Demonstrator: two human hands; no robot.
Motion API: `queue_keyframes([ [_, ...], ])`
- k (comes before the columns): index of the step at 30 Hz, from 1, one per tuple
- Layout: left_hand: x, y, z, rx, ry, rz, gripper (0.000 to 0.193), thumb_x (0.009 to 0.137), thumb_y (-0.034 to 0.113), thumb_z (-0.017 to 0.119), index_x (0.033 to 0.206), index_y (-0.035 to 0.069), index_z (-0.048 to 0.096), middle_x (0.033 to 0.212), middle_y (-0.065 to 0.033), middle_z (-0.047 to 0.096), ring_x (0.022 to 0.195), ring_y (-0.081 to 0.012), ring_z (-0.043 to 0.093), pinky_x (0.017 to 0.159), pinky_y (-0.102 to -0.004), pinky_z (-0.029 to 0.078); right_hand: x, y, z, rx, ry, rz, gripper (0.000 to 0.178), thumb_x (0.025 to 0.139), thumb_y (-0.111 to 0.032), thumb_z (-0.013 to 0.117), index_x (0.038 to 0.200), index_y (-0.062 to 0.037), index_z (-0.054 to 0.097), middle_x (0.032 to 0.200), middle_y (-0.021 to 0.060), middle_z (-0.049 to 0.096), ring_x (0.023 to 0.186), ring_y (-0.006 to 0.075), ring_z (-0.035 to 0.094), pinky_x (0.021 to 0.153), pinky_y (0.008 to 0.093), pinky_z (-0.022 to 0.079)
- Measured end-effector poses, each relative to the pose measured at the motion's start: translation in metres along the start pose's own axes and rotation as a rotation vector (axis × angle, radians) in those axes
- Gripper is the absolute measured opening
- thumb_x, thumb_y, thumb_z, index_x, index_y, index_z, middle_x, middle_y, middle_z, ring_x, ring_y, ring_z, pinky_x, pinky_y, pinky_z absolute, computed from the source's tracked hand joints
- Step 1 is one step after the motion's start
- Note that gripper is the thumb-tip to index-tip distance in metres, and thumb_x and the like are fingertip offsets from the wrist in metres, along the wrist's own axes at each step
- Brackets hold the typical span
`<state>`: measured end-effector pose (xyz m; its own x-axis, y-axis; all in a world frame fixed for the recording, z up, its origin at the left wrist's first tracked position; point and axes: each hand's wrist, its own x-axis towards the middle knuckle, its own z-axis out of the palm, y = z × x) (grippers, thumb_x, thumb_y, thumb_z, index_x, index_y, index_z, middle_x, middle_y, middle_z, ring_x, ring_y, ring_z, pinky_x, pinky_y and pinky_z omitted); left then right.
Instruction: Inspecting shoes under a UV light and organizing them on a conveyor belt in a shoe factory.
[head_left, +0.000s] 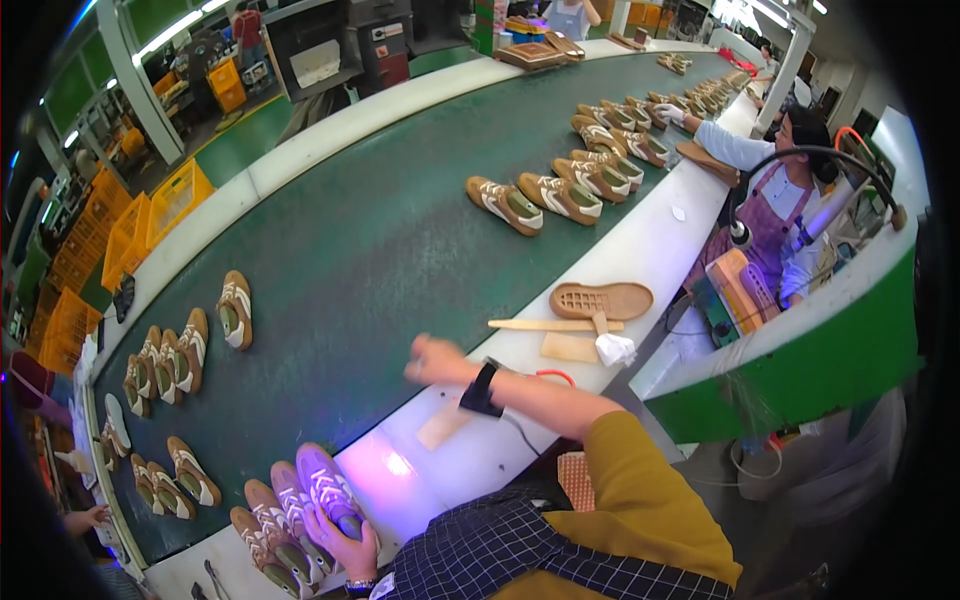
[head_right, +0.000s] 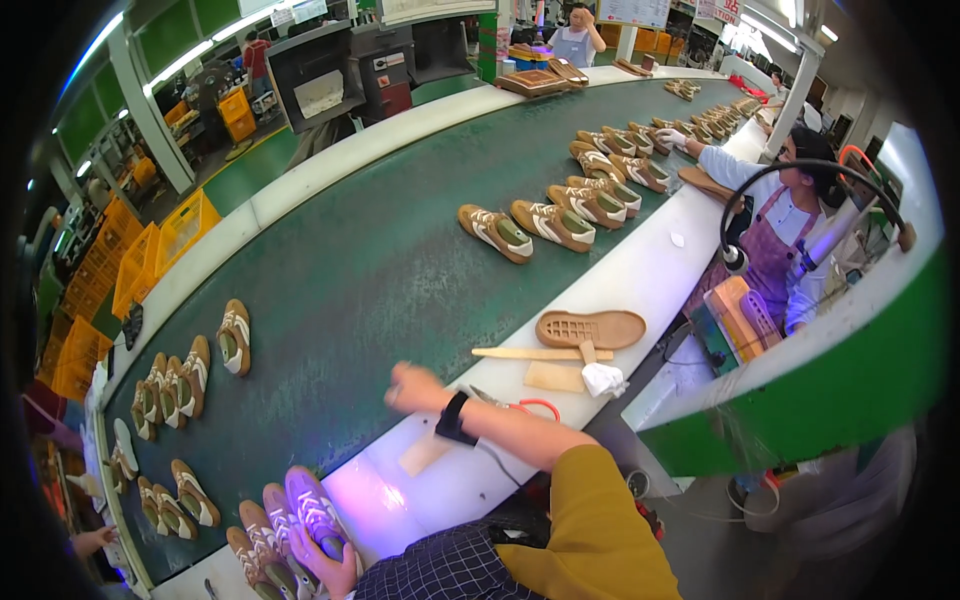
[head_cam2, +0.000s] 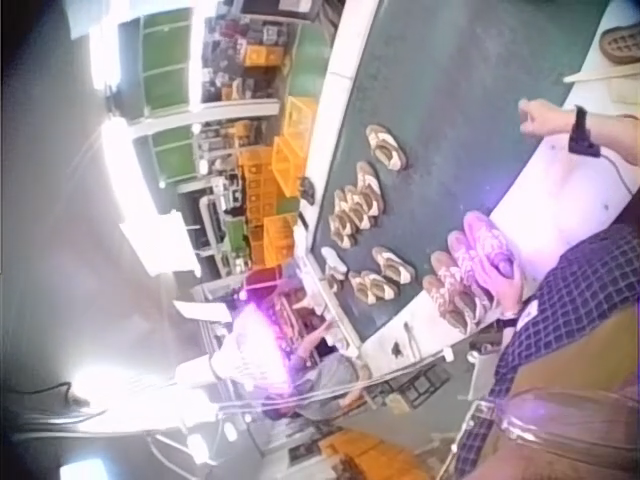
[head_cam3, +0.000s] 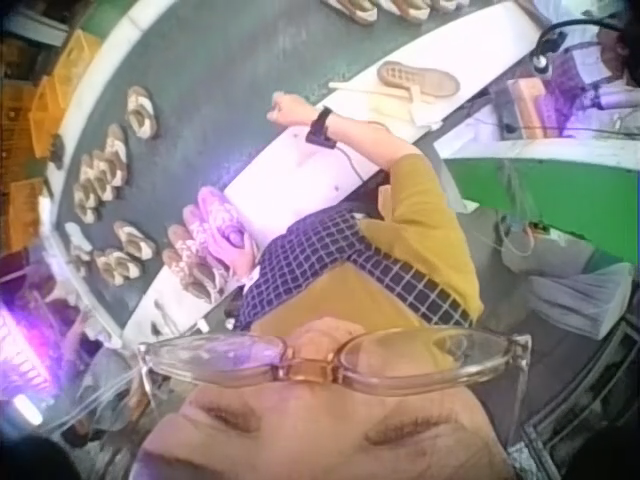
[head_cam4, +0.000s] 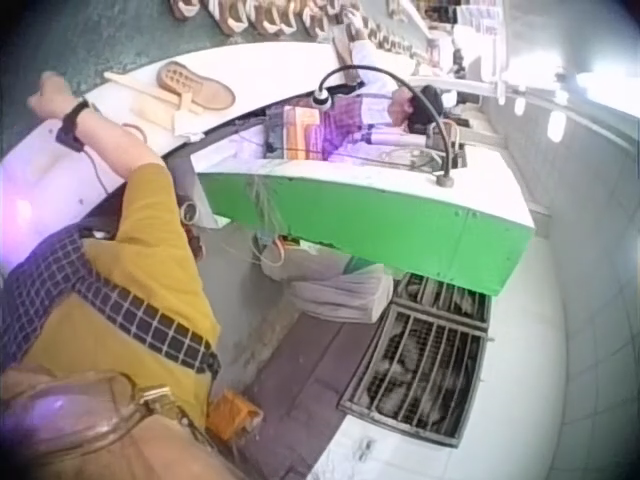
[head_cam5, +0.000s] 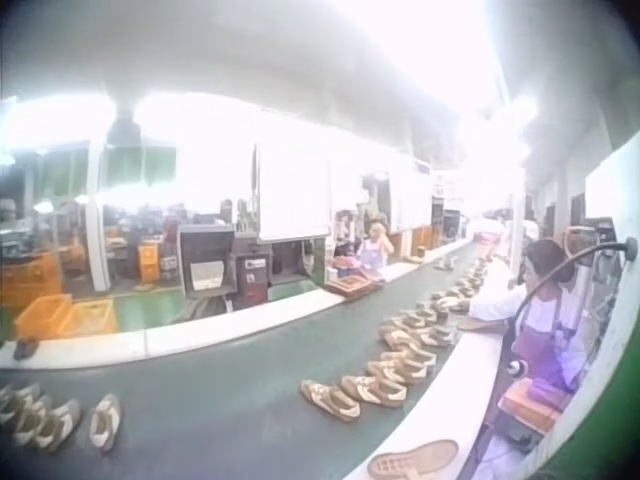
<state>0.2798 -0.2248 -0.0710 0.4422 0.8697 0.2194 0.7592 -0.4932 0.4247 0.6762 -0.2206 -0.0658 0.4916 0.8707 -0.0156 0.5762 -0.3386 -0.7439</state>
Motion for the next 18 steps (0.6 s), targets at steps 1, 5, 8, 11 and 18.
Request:
queue_keyframes([
  [1, 0.003, 0.011, -0.003, 0.051, 0.014, -0.025, 0.086, 0.060, 0.017, 0.065, 0.136, -0.002, 0.031, 0.138, -0.0269, 0.028, 0.129, -0.0430, 0.023, 0.109, -0.0511, 0.016, 0.025, 0.025, -0.032, 0.071, 0.072, 0.126, 0.033, 0.075, -0.027, 0.057, 0.089, 0.0029, 0.056, 0.086, 0.0243, 0.063, 0.082, 0.0396, 0.062, 0.074, 0.0450, 0.049],
  [5, 0.003, 0.043, -0.012, 0.153, 0.047, -0.151, 0.074, 0.069, 0.028, 0.069, 0.131, 0.001, 0.040, 0.134, -0.0219, 0.034, 0.124, -0.0386, 0.029, 0.103, -0.0522, 0.023, 0.114, 0.126, -0.140, -0.186, 0.518, 0.187, 0.026, 0.084, -0.021, 0.047, 0.090, 0.0030, 0.055, 0.084, 0.0276, 0.062, 0.082, 0.0434, 0.060, 0.076, 0.0492, 0.047],
  [8, -0.003, 0.036, -0.004, 0.155, -0.079, -0.375, 0.080, 0.068, 0.028, 0.070, 0.134, 0.001, 0.035, 0.131, -0.0239, 0.035, 0.122, -0.0369, 0.033, 0.103, -0.0508, 0.026, 0.160, 0.173, -0.199, -0.240, 0.738, 0.238, 0.022, 0.086, -0.018, 0.047, 0.093, 0.0005, 0.055, 0.086, 0.0266, 0.063, 0.083, 0.0424, 0.061, 0.076, 0.0492, 0.048],
  [11, -0.001, 0.029, 0.006, -0.043, -0.070, -0.450, 0.080, 0.068, 0.024, 0.071, 0.134, 0.000, 0.034, 0.130, -0.0236, 0.035, 0.121, -0.0369, 0.035, 0.102, -0.0468, 0.028, 0.188, 0.213, -0.238, -0.309, 0.638, 0.467, 0.031, 0.081, -0.021, 0.053, 0.103, 0.0006, 0.056, 0.096, 0.0282, 0.062, 0.092, 0.0410, 0.061, 0.082, 0.0466, 0.048],
  [18, 0.010, 0.052, 0.002, -0.025, -0.100, -0.499, 0.071, 0.065, 0.018, 0.073, 0.127, -0.002, 0.045, 0.116, -0.0196, 0.046, 0.108, -0.0323, 0.045, 0.097, -0.0399, 0.034, 0.212, 0.254, -0.243, -0.232, 0.343, 0.581, 0.060, 0.057, -0.021, 0.074, 0.109, 0.0019, 0.056, 0.107, 0.0249, 0.061, 0.104, 0.0362, 0.058, 0.088, 0.0387, 0.046],
])
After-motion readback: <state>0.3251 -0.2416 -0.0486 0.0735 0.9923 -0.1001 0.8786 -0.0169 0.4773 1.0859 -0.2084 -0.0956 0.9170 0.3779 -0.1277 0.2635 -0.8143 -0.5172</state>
